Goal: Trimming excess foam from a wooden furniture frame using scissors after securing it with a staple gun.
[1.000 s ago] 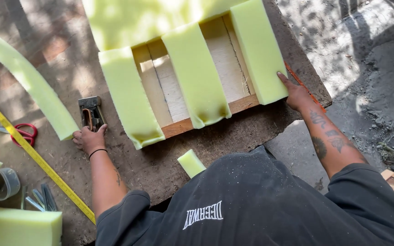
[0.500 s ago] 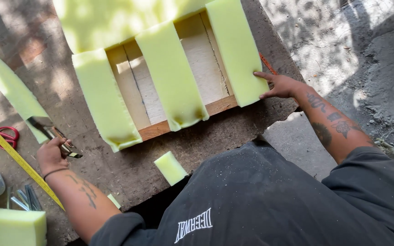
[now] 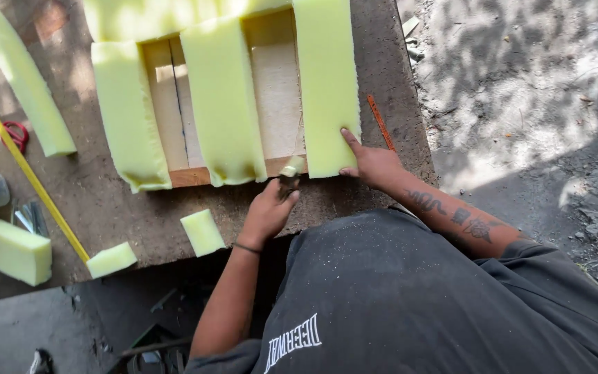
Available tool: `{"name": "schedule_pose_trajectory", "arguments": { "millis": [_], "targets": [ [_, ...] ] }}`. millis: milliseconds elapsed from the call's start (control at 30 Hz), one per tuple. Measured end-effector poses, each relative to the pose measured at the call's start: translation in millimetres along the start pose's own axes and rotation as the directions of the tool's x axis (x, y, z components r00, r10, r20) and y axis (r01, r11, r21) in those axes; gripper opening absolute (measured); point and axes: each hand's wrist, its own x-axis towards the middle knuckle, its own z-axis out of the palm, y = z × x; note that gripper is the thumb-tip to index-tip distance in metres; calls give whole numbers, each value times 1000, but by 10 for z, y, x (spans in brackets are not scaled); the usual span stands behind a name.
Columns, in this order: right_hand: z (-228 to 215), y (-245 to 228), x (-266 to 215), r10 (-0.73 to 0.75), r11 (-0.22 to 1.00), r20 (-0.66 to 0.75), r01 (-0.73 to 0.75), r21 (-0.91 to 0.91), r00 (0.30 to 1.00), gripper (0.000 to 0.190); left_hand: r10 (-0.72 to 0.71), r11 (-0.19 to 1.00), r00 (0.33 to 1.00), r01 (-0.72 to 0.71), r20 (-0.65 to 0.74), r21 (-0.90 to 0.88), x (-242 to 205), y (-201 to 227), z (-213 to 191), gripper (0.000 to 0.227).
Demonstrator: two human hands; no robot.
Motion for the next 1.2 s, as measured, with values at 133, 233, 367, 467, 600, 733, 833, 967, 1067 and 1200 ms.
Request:
{"name": "schedule_pose_trajectory", "arguments": {
  "millis": [133, 233, 367, 467, 600, 733, 833, 967, 1067, 1200],
  "targets": [
    [19, 149, 90, -140, 986, -115, 128, -102, 983, 93, -73, 926, 995, 43, 67, 374, 382, 115, 283, 46],
    [128, 232, 160, -180, 974, -238, 139, -179, 955, 96, -118, 900, 991, 80, 64, 429, 538, 105, 389, 38],
    [118, 252, 185, -143, 982, -116, 156, 110, 983, 92, -155, 918, 984, 113, 81, 380, 491, 350, 280, 38],
    [196, 304, 258, -145, 934, -101, 170, 315, 984, 98, -196, 903, 975, 136, 108, 408, 438, 667, 217, 38],
    [342, 455, 482, -92, 861, -47, 104, 497, 995, 108, -248, 881, 956, 154, 159, 447, 697, 518, 345, 53],
    [73, 461, 526, -119, 880, 39, 87, 467, 992, 123, -250, 878, 964, 187, 88, 442, 1013, 118, 570, 40],
    [112, 618, 622, -128, 880, 117, 59, 472, 985, 120, -266, 878, 961, 211, 71, 430, 991, 159, 522, 34],
    [-511, 497, 473, -215, 888, 274, 71, 455, 937, 100, -174, 959, 964, 119, 203, 257, 624, 585, 207, 39],
    [-662, 551, 456, -250, 879, 351, 60, 472, 902, 90, -159, 977, 939, 105, 304, 186, 588, 504, 169, 45],
    [-882, 480, 351, -259, 882, 386, 53, 468, 885, 87, -123, 958, 951, 39, 285, 284, 516, 845, 175, 34]
  ]
}}
